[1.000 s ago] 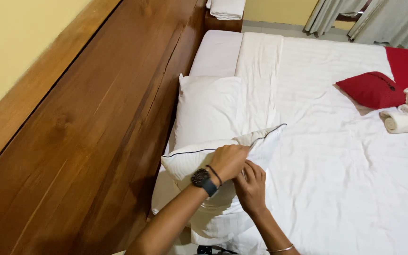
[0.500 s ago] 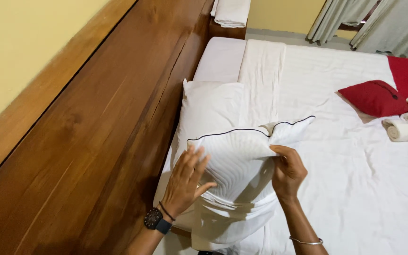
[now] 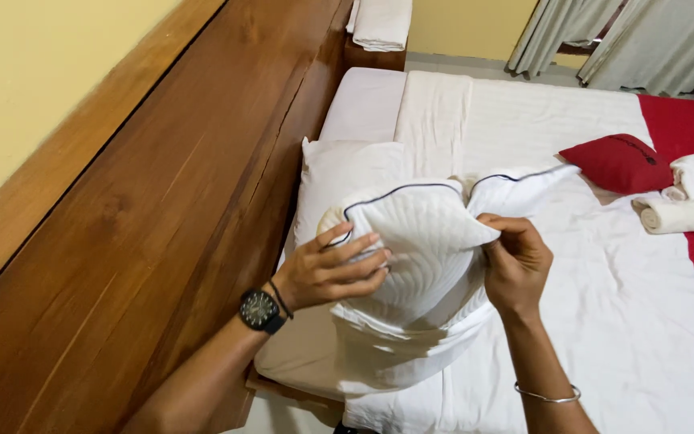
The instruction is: The person puts a white pillow into a white pillowcase with a blue piping trim. They insert the pillow into the case, pull the fabric over the corners, and smooth the surface to ensure a neat fit.
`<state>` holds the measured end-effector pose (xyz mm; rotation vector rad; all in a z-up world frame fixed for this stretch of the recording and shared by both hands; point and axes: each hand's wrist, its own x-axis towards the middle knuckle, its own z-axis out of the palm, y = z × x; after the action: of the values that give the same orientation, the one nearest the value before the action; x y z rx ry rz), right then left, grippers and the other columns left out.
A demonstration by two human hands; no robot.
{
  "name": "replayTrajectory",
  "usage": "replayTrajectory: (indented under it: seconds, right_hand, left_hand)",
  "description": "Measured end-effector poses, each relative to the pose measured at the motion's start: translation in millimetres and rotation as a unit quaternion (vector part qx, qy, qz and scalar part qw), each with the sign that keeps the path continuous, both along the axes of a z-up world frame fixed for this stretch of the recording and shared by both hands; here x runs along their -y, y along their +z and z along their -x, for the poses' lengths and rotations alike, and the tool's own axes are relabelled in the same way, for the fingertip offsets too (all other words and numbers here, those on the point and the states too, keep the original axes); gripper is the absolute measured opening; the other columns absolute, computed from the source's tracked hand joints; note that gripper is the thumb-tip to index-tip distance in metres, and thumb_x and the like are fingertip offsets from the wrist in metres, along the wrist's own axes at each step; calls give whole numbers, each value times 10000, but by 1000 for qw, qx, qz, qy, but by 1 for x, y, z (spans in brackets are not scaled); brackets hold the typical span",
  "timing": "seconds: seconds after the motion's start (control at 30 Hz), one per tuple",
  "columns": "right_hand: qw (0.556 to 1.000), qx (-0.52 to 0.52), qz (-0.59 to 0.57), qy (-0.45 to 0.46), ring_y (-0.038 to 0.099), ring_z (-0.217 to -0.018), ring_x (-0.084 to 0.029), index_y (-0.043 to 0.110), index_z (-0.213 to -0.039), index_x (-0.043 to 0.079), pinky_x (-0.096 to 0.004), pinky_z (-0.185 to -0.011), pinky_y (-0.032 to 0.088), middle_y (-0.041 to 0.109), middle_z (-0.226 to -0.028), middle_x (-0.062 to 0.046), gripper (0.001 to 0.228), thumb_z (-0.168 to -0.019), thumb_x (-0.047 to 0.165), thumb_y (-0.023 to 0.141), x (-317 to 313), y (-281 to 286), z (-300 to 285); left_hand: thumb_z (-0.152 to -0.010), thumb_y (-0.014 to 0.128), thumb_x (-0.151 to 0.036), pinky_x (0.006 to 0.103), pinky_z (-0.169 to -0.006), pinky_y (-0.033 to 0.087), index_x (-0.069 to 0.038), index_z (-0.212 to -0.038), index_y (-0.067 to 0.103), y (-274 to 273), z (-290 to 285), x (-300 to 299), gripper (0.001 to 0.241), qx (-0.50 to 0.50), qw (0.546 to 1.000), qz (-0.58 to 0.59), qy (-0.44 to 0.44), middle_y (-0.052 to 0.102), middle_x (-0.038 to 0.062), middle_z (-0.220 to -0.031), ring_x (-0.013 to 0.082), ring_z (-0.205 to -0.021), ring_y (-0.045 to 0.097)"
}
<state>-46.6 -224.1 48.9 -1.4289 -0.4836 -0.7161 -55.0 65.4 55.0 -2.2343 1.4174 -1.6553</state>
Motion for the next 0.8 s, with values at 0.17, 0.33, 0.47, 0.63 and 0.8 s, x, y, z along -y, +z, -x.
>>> replayTrajectory:
  seconds: [0.17,0.33,0.47,0.63,0.8]
  right_hand:
    - [998,-10,-61,33,676,-949,-208,602,-1010,-43,-390,-887,567,698,-982,-204,117,-947,-87,691,22,3,-4]
    - [994,-23,-108,13,696,-1001,-199,572,-1018,29,-341,-868,558,703,-1049,-160,165,-952,-24,714,42,1,-3]
    - [990,-37,-136,-10,702,-1004,-219,563,-1034,31,-335,-860,564,701,-1038,-179,147,-988,-43,681,52,-8,-9]
    - [990,-48,-124,-54,700,-1046,-209,594,-1053,15,-348,-951,565,715,-1052,-156,144,-978,-55,696,36,2,-3]
    - [988,-41,-77,-130,657,-1072,-199,614,-1076,-17,-367,-971,530,698,-1052,-151,164,-989,-144,669,28,-5,-9]
  left_hand:
    - [-995,664,-343,480,-1107,484,-328,-1290,626,17,-35,6,298,-217,966,101,-101,620,73,-1263,316,-1270,568]
    - [-745,877,-366,555,-1235,342,-230,-1500,544,49,-27,9,836,-227,969,93,-20,266,272,-1601,538,-1486,274]
    - [-876,807,-188,517,-1105,479,-335,-1537,462,44,-22,26,760,-390,908,151,-22,284,215,-1587,452,-1409,456]
    - [-947,693,-133,397,-924,572,-262,-1332,652,32,-28,45,407,-322,936,139,1,610,85,-1163,310,-1069,680]
    - [-971,674,-224,307,-829,574,-240,-1144,683,23,-28,75,174,-269,958,96,2,573,7,-1043,205,-969,672]
